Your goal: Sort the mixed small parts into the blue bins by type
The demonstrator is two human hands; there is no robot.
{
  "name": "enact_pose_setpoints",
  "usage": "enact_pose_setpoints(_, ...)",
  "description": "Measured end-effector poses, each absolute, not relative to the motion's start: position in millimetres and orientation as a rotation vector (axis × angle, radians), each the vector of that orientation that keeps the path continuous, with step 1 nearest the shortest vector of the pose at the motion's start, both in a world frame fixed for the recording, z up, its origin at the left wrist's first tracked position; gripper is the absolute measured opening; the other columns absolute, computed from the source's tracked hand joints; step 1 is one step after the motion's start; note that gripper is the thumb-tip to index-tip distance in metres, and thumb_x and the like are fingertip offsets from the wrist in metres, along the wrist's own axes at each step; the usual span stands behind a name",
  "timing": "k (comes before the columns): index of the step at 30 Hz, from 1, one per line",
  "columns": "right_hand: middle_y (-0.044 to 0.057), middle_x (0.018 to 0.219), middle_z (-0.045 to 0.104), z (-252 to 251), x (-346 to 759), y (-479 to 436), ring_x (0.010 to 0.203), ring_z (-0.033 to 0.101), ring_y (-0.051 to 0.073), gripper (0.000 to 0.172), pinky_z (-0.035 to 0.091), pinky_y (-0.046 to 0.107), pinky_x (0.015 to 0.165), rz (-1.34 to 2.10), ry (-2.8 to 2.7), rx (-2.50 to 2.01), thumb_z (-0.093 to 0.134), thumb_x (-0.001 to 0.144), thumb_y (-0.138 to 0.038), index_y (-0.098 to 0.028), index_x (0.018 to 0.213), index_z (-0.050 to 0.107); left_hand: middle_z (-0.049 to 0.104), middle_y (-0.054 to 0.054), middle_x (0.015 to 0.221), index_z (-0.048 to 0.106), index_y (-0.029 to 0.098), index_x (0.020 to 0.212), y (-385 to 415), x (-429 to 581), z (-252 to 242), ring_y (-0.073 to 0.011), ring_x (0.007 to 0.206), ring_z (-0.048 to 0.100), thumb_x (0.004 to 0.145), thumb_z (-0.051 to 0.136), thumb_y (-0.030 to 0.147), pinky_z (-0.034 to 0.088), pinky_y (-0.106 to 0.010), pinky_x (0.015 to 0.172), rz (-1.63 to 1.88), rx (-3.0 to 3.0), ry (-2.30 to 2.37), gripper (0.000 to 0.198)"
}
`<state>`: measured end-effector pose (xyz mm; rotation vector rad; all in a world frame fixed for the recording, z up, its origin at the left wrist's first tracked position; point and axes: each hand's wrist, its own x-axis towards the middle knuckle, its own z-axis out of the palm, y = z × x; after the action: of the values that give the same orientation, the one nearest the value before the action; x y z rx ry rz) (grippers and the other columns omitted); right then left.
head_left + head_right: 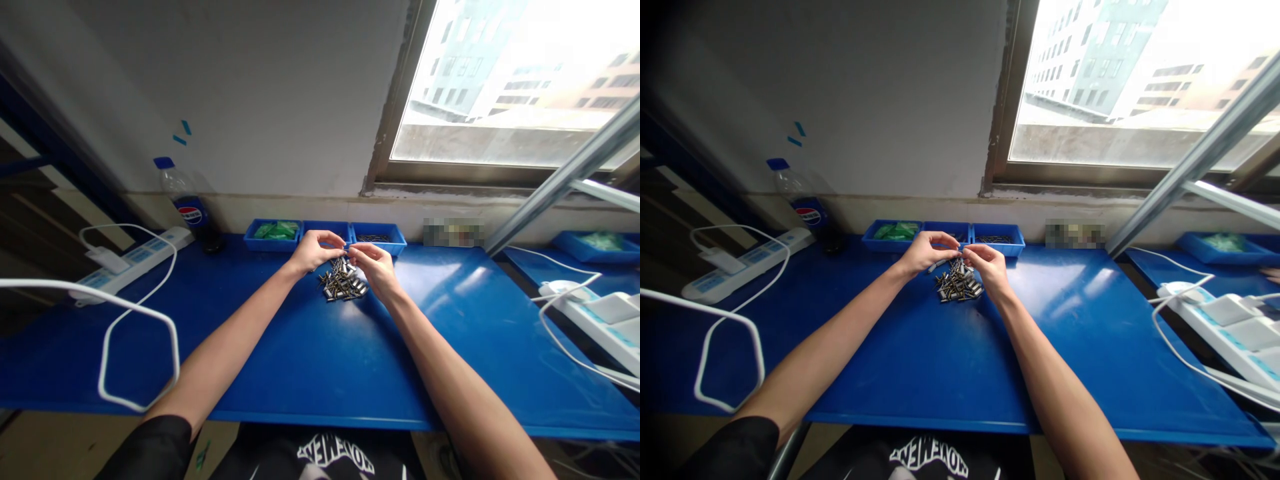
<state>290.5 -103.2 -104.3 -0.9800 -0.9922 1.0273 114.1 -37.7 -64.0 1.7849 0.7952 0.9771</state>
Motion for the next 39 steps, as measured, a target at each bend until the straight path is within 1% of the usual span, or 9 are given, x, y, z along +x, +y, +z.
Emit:
enact_pose_setpoints(3,0.006,0.085,0.078,-105,293,-102,0.075,0.07,0.021,0.037,0.058,0.04,0.081,0.901,-0.932,-1.021,0.088,0.07,-0.045,-0.019,0.095,0.079,0.08,-0.009,0.092,0.079,0.014,0.093,-37,113,-67,-0.0215,0.086,0.076,0.074,0.077,0.023,0.061,-0.031,0.081,0.954,1.99,0.893,0.02)
enact_pose_setpoints(8,0.013,0.126,0.074,-104,300,-100,0.107,0.072,0.028,0.056,0.058,0.043,0.093,0.75,-0.893,-1.059,0.084,0.072,-0.045,-0.021,0.122,0.072,0.08,-0.006,0.085,0.081,0.016,0.093,-41,112,-73,-0.0203,0.081,0.075,0.072,0.07,0.012,0.058,-0.026,0.076,0.656,2.323,0.855,0.024)
enact_pose_setpoints(11,0.014,0.133,0.071,-104,301,-100,0.108,0.072,0.028,0.06,0.059,0.042,0.091,0.743,-0.89,-1.091,0.082,0.072,-0.046,-0.021,0.125,0.069,0.08,-0.006,0.084,0.082,0.016,0.093,-44,114,-76,-0.0194,0.078,0.074,0.071,0.067,0.009,0.057,-0.024,0.072,0.605,2.368,0.877,0.028)
enact_pose_setpoints(18,0.012,0.119,0.075,-105,297,-101,0.089,0.073,0.024,0.047,0.058,0.038,0.079,0.79,-0.918,-1.087,0.079,0.074,-0.044,-0.021,0.115,0.07,0.079,-0.007,0.082,0.081,0.014,0.092,-45,118,-81,-0.0184,0.075,0.074,0.072,0.063,0.007,0.056,-0.022,0.068,0.678,2.305,0.845,0.027)
enact_pose_setpoints(23,0.01,0.11,0.077,-107,298,-100,0.079,0.071,0.021,0.041,0.056,0.036,0.073,0.826,-0.905,-1.083,0.078,0.075,-0.043,-0.021,0.109,0.071,0.081,-0.007,0.087,0.08,0.014,0.097,-43,118,-79,-0.0196,0.081,0.077,0.073,0.065,0.008,0.06,-0.026,0.077,0.769,2.156,0.84,0.028)
enact_pose_setpoints(27,0.005,0.09,0.077,-105,296,-102,0.072,0.067,0.019,0.035,0.054,0.034,0.071,0.84,-0.951,-1.095,0.077,0.077,-0.042,-0.021,0.104,0.073,0.081,-0.008,0.093,0.078,0.015,0.103,-41,117,-72,-0.021,0.086,0.078,0.075,0.072,0.015,0.062,-0.03,0.082,0.854,2.004,0.769,0.029)
enact_pose_setpoints(31,0.002,0.073,0.072,-100,291,-106,0.063,0.061,0.016,0.032,0.051,0.032,0.066,0.915,-1.052,-1.081,0.079,0.079,-0.047,-0.02,0.097,0.076,0.08,-0.009,0.093,0.076,0.015,0.106,-39,116,-66,-0.0209,0.086,0.077,0.073,0.079,0.02,0.062,-0.03,0.08,0.951,1.925,0.755,0.034)
enact_pose_setpoints(35,0.003,0.075,0.073,-97,287,-108,0.063,0.061,0.016,0.037,0.051,0.032,0.067,1.034,-1.074,-1.046,0.085,0.073,-0.051,-0.019,0.091,0.078,0.079,-0.009,0.091,0.076,0.013,0.105,-37,115,-66,-0.0196,0.083,0.076,0.071,0.082,0.023,0.062,-0.029,0.078,1.002,1.889,0.737,0.036)
enact_pose_setpoints(39,0.003,0.077,0.074,-100,289,-108,0.068,0.063,0.017,0.039,0.052,0.033,0.071,1.111,-1.04,-0.998,0.091,0.067,-0.047,-0.019,0.092,0.08,0.079,-0.008,0.09,0.075,0.012,0.105,-33,113,-67,-0.0194,0.083,0.076,0.071,0.083,0.025,0.062,-0.029,0.079,1.014,1.897,0.728,0.037)
